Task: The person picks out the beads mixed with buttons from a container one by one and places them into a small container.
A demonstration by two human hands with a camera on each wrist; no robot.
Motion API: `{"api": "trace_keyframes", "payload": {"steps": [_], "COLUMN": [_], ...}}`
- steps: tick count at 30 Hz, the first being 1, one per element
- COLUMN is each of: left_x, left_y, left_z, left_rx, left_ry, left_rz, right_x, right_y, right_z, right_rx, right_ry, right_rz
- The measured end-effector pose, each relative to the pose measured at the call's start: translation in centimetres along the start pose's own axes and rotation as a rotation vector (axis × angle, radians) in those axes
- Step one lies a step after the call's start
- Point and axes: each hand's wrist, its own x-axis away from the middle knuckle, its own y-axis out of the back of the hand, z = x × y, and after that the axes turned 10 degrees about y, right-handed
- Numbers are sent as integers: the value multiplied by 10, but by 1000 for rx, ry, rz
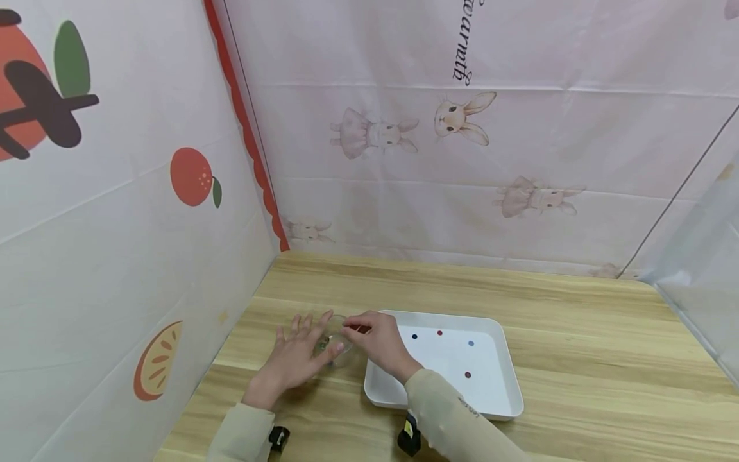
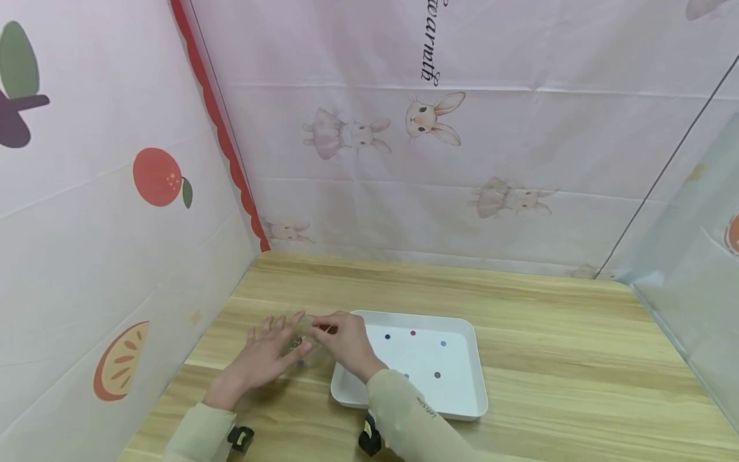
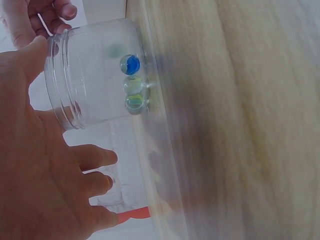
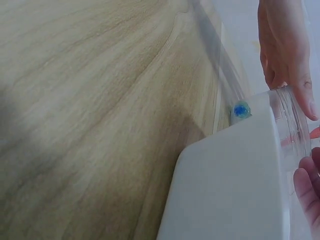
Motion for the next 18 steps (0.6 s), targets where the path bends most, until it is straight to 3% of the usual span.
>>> {"api": "trace_keyframes", "payload": {"steps": [18], "left_x": [-1], "left_y": [-1], "left_z": [0], "left_rx": [-13], "left_ry": [6], "left_rz": [-5], "right_x": [-4], "right_y": [43], "right_z": [-16], "right_rx": [-123], "right_ry": [-213], "right_rz": [-113]}}
